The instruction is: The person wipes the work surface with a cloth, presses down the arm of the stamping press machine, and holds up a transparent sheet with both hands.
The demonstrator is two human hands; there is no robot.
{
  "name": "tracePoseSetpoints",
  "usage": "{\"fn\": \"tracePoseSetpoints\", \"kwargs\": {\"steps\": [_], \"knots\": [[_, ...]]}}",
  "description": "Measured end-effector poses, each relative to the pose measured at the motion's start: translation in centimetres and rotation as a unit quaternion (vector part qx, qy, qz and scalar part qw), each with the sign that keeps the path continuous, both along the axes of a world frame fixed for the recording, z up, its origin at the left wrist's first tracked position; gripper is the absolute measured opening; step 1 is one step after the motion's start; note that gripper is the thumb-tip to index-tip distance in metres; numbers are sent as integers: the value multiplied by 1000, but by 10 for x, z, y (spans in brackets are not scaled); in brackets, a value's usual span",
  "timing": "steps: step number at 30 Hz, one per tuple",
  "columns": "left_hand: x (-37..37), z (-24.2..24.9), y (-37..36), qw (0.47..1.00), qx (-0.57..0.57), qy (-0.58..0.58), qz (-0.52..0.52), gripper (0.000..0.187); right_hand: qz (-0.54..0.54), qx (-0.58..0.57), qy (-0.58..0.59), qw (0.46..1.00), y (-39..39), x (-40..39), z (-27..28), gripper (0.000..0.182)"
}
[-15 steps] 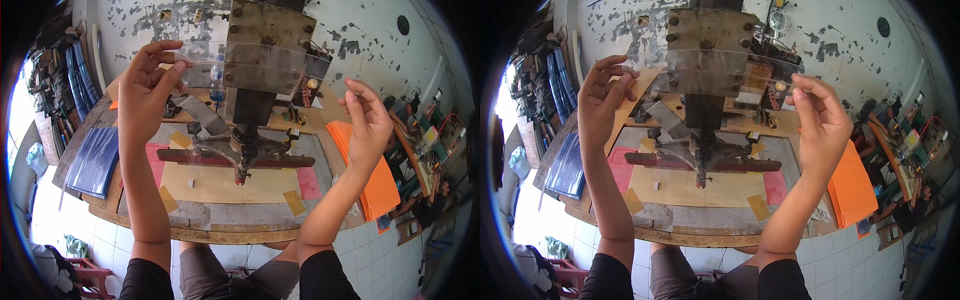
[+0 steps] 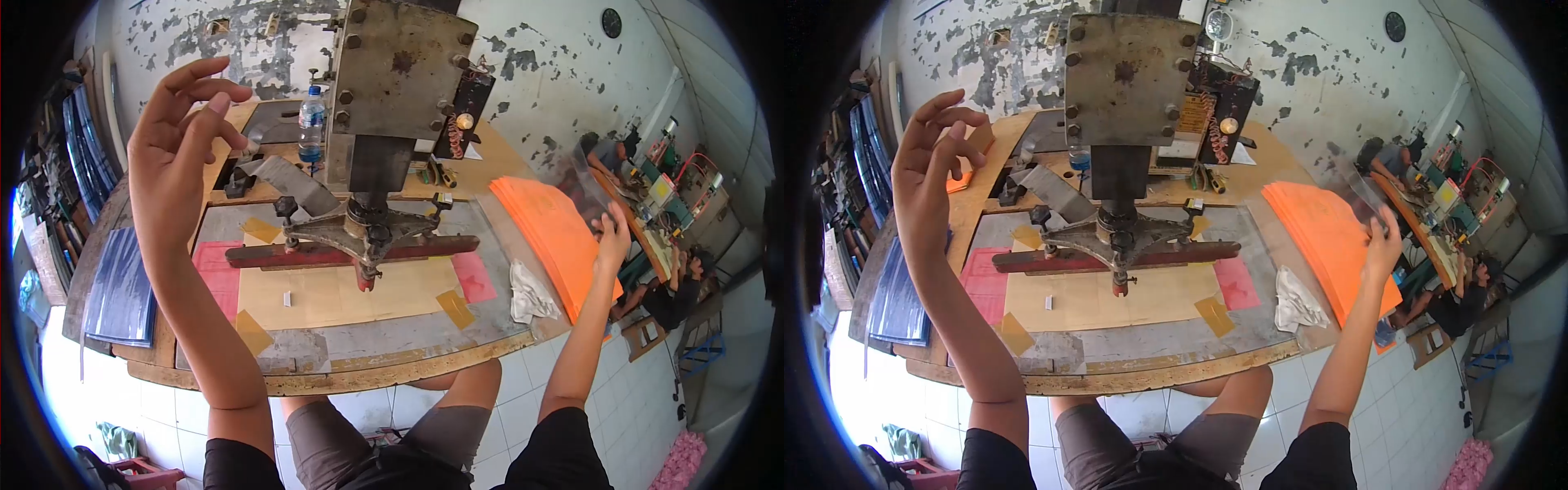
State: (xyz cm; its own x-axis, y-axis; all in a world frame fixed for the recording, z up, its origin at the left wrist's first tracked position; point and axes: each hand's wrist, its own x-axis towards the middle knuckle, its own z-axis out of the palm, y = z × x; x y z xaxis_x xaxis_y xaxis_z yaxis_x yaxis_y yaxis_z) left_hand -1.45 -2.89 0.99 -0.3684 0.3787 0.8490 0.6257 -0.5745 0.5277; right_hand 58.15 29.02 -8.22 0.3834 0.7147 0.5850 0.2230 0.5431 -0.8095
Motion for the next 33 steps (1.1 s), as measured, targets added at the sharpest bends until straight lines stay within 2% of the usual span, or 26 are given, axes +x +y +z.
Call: {"fn": "tracePoseSetpoints", "kwargs": {"steps": [4, 7, 10, 11, 14, 17, 19, 20, 21, 22, 23, 24, 25, 26, 27, 28, 29, 30, 32, 33], "knots": [[3, 1, -5, 1000, 1, 20, 7, 37, -96, -50, 111, 988, 67, 159, -94, 53], [26, 6, -17, 1000, 6, 30, 2, 37, -116, -99, 139, 978, 123, 275, -180, 58], [55, 4, -31, 998, 35, 56, -11, 37, -156, -169, 100, 968, 104, 273, -188, 60], [67, 6, -41, 998, 24, 61, -2, 39, -168, -170, 51, 970, 98, 272, -186, 64], [94, -4, -62, 992, 54, 80, -77, 38, -199, -157, 11, 967, 105, 279, -191, 71], [135, -23, -83, 996, -20, 37, -77, 33, -238, -220, -152, 934, 132, 321, -207, 77], [142, -49, -110, 979, -169, 92, -62, 21, -363, -199, -232, 880, 131, 316, -217, 76], [117, -79, -120, 936, -268, 117, -194, 20, -425, -189, -265, 845, 129, 308, -223, 76], [109, -111, -128, 879, -359, 105, -295, 22, -427, -200, -313, 825, 101, 277, -206, 75], [108, -142, -137, 797, -470, 29, -378, 24, -429, -207, -359, 802, 71, 244, -188, 75], [102, -189, -137, 736, -534, 35, -416, 24, -431, -211, -405, 778, 33, 199, -162, 75], [100, -226, -142, 661, -646, 4, -382, 27, -369, -217, -428, 796, 32, 192, -162, 75], [92, -279, -144, 645, -696, -14, -317, 30, -302, -224, -445, 813, 31, 185, -164, 75], [67, -359, -156, 695, -685, 9, -219, 30, -233, -229, -467, 822, 29, 180, -163, 76], [44, -438, -167, 732, -671, 25, -116, 31, -162, -311, -458, 817, 27, 173, -154, 82], [38, -479, -176, 772, -635, -29, -26, 29, -157, -325, -468, 807, 26, 169, -150, 82], [28, -518, -182, 799, -599, -50, -2, 29, -152, -337, -477, 797, 26, 165, -147, 82], [20, -549, -183, 826, -559, -68, 23, 29, -149, -349, -483, 789, 24, 162, -146, 81], [19, -586, -171, 845, -509, -140, 84, 29, -159, -344, -481, 791, 34, 172, -151, 81], [23, -575, -160, 798, -571, -161, 105, 35, -165, -341, -479, 792, 39, 176, -152, 81]]}}
